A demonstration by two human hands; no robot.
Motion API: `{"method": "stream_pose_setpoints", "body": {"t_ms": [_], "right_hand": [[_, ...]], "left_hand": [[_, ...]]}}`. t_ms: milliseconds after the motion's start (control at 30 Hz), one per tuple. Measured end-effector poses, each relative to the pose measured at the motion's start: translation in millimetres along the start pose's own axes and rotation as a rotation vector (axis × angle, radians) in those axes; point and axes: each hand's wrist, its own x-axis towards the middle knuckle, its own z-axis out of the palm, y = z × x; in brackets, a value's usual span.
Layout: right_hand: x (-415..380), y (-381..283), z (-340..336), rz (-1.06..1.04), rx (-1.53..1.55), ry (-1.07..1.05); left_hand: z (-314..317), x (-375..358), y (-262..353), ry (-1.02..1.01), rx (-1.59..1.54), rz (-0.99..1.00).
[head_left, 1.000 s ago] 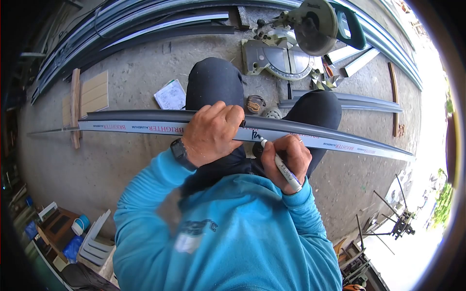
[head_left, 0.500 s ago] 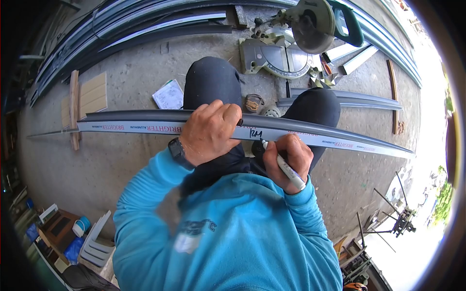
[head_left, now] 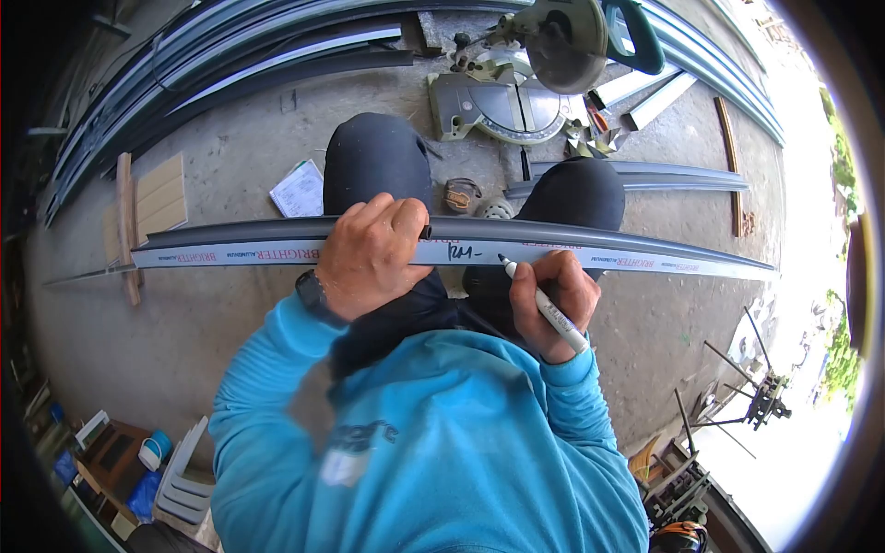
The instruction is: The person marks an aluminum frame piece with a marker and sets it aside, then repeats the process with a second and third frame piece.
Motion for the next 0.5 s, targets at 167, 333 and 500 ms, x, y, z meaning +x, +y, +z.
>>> {"method": "stream_pose_setpoints", "body": {"t_ms": [167, 333, 500], "right_hand": [[-0.7, 2.9, 2.9, -0.026, -0.009, 0.011], [7.2, 1.9, -2.9, -0.169, -0.051, -0.082], [-3.8, 6.1, -21.1, 0.045, 0.016, 0.088]], "left_hand": [[0.1, 0.2, 1.2, 0.000, 0.008, 0.010], [1.0, 0.0, 0.0, -0.001, 0.011, -0.001], [0.7, -1.0, 0.5, -0.008, 0.017, -0.021]]}}
